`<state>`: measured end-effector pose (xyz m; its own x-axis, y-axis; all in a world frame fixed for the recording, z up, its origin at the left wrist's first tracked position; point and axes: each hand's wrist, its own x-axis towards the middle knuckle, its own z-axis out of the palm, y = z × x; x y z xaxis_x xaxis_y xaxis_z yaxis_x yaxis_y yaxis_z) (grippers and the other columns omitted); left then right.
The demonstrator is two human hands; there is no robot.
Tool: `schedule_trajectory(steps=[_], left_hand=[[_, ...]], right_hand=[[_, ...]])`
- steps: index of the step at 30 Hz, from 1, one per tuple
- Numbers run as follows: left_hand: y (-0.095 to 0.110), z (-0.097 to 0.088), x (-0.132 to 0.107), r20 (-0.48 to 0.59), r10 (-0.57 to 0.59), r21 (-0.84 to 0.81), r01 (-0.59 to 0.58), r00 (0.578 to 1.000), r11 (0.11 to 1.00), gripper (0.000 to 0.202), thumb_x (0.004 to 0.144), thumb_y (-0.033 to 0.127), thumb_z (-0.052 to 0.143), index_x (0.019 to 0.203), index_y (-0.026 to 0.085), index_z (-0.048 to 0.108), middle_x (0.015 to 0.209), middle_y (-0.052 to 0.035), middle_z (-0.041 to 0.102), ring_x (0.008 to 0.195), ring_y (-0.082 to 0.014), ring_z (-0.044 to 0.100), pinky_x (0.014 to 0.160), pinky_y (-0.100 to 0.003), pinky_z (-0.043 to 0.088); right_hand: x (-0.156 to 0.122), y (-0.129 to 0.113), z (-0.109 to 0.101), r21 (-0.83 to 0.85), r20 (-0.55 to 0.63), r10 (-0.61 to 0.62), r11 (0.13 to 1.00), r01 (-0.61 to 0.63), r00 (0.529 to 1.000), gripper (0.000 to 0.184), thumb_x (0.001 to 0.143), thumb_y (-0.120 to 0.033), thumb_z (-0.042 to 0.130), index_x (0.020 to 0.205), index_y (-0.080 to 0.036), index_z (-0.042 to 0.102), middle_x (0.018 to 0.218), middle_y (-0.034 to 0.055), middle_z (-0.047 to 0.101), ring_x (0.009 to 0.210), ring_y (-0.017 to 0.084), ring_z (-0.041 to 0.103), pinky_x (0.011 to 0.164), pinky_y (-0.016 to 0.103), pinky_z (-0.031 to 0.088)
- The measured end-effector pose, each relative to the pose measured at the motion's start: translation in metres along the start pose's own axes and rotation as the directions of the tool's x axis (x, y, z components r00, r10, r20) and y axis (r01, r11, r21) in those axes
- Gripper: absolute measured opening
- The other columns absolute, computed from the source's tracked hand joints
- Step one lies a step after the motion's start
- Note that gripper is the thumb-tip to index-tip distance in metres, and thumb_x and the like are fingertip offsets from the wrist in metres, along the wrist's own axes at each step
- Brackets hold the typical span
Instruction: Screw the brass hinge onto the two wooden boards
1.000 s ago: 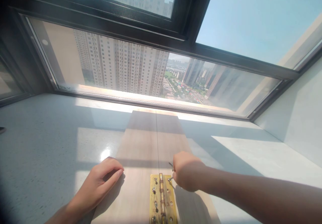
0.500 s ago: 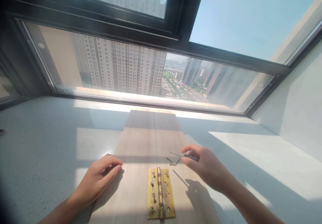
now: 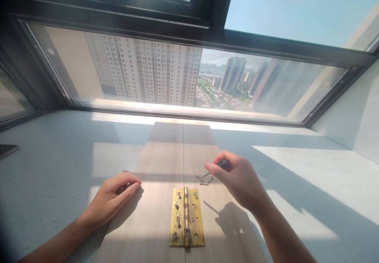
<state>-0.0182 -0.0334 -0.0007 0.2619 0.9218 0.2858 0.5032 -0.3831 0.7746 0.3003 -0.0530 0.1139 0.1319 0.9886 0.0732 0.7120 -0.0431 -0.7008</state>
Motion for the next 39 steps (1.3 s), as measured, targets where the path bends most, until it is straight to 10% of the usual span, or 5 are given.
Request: schedule_trajectory(steps=[10, 39], left_hand=[[-0.004, -0.001, 0.000, 0.013, 0.024, 0.000, -0.024, 1.000, 1.000, 0.024, 0.092, 0.031, 0.051, 0.082, 0.018, 0.069, 0.081, -0.0052, 0.069, 0.078, -0.0193, 0.062, 0.070, -0.031, 0.046], [-0.004, -0.002, -0.003, -0.048, 0.107, 0.012, -0.106, 0.993, 0.994, 0.022, 0.094, 0.027, 0.051, 0.082, 0.019, 0.067, 0.080, -0.0032, 0.069, 0.075, -0.0170, 0.064, 0.068, -0.029, 0.048]], right_hand=[[0.002, 0.026, 0.032, -0.091, 0.113, -0.022, 0.995, 0.033, 0.993, 0.034, 0.088, -0.050, 0.053, 0.069, -0.023, 0.050, 0.054, -0.0069, 0.038, 0.052, 0.012, 0.036, 0.053, 0.027, 0.028], [0.000, 0.020, 0.036, -0.211, 0.092, -0.236, 0.945, 0.251, 0.967, 0.033, 0.089, -0.042, 0.053, 0.065, -0.022, 0.046, 0.054, -0.0056, 0.043, 0.053, 0.012, 0.038, 0.053, 0.027, 0.031]])
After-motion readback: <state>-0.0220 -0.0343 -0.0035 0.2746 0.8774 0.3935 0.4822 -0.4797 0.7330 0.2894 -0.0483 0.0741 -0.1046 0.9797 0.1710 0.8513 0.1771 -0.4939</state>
